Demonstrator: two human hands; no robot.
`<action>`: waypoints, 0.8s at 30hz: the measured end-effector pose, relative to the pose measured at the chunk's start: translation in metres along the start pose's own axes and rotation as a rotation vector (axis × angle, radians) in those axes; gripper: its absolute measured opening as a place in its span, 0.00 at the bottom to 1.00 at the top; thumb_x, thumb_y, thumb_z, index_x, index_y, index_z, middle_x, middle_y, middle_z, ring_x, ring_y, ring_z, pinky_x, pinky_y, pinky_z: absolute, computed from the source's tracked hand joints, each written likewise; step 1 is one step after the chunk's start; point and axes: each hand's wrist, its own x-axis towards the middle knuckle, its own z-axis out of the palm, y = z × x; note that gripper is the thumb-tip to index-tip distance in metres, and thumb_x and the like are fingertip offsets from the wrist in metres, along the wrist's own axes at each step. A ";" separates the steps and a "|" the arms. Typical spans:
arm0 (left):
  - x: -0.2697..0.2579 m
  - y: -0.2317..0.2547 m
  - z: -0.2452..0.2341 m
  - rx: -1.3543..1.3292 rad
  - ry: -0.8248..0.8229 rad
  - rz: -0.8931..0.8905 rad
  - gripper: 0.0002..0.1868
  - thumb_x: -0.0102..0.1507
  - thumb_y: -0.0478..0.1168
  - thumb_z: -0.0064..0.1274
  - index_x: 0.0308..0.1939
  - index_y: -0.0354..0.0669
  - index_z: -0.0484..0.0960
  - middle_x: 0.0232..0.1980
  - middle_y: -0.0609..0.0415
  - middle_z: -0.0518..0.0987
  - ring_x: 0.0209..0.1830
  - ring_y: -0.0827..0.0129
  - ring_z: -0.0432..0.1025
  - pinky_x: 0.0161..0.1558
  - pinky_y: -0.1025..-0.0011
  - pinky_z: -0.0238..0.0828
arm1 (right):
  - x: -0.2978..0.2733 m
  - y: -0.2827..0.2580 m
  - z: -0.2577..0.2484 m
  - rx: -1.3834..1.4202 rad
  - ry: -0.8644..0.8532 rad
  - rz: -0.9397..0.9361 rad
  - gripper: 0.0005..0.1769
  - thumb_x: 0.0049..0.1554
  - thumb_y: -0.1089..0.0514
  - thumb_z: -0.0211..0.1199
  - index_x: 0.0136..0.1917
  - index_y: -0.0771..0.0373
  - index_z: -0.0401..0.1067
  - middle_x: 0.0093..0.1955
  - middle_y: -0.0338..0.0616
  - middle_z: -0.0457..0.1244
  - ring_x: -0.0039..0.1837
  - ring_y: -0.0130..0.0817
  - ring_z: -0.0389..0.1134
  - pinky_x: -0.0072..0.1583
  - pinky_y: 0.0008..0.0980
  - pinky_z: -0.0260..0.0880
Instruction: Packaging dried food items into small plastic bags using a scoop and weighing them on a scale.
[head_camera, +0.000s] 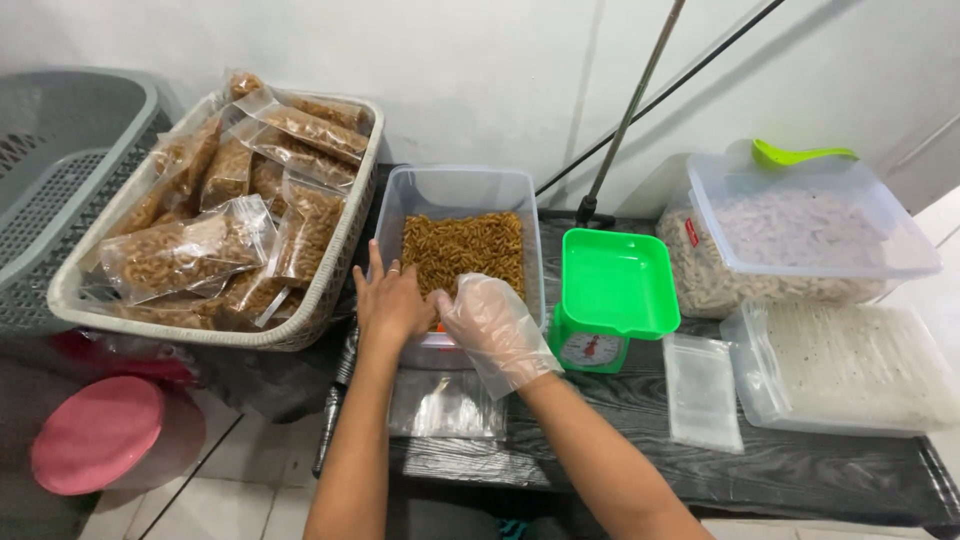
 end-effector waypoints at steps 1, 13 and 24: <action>0.001 -0.001 0.002 0.001 -0.011 0.005 0.38 0.65 0.62 0.47 0.73 0.44 0.70 0.77 0.43 0.67 0.87 0.49 0.29 0.78 0.42 0.32 | 0.002 -0.006 -0.014 0.002 -0.010 0.007 0.09 0.53 0.46 0.58 0.37 0.50 0.72 0.26 0.55 0.61 0.30 0.58 0.68 0.31 0.56 0.67; 0.000 0.000 0.000 -0.038 0.012 0.009 0.37 0.64 0.60 0.50 0.72 0.44 0.71 0.75 0.42 0.69 0.87 0.48 0.30 0.77 0.43 0.37 | 0.014 -0.028 -0.047 0.271 -0.072 0.419 0.34 0.56 0.25 0.53 0.29 0.56 0.72 0.23 0.48 0.63 0.35 0.50 0.73 0.35 0.42 0.72; 0.005 -0.004 0.011 -0.009 0.032 0.015 0.38 0.63 0.63 0.48 0.72 0.47 0.72 0.75 0.45 0.70 0.87 0.49 0.30 0.77 0.44 0.38 | 0.011 -0.025 -0.050 0.254 -0.135 0.536 0.36 0.57 0.25 0.53 0.33 0.59 0.75 0.27 0.50 0.66 0.41 0.51 0.75 0.41 0.44 0.76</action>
